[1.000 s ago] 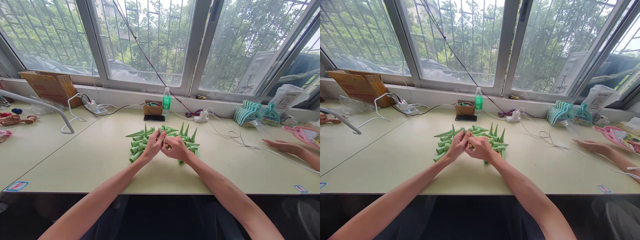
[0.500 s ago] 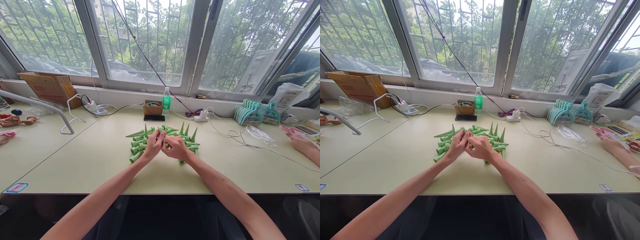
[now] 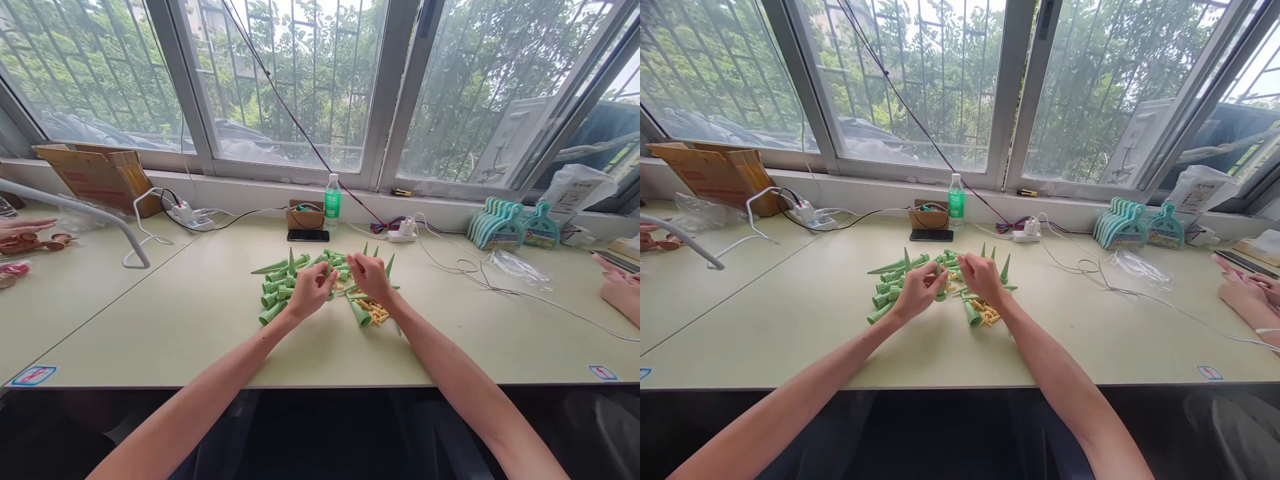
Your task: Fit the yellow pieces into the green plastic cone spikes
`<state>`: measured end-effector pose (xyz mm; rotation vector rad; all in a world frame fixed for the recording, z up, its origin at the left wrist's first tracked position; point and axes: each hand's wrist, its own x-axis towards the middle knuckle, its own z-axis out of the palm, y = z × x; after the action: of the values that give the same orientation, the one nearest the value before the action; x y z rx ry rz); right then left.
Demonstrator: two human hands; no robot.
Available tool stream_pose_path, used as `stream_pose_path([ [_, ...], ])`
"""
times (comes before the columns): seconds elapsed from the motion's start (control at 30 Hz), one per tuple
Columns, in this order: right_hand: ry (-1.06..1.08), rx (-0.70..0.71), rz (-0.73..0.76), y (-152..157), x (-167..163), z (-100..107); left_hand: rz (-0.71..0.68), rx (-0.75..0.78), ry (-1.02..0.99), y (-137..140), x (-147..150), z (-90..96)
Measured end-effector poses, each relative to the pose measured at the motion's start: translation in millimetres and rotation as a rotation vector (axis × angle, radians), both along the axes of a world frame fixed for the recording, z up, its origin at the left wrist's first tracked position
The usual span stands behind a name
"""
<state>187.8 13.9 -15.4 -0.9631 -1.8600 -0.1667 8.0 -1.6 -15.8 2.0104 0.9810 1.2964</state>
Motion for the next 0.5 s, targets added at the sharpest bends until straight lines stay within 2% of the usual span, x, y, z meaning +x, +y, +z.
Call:
stream_pose_path([
  [0.1, -0.002, -0.034, -0.013, 0.6, 0.6, -0.6, 0.023, 0.059, 0.124, 2.6, -0.1, -5.3],
  [0.27, -0.025, -0.106, -0.020, 1.6, -0.5, -1.1, 0.065, 0.107, 0.205, 3.8, 0.1, -6.8],
  [0.5, -0.047, -0.170, -0.071, 7.1, 5.4, -2.2, 0.042, -0.002, 0.212, -2.5, -1.5, -1.6],
])
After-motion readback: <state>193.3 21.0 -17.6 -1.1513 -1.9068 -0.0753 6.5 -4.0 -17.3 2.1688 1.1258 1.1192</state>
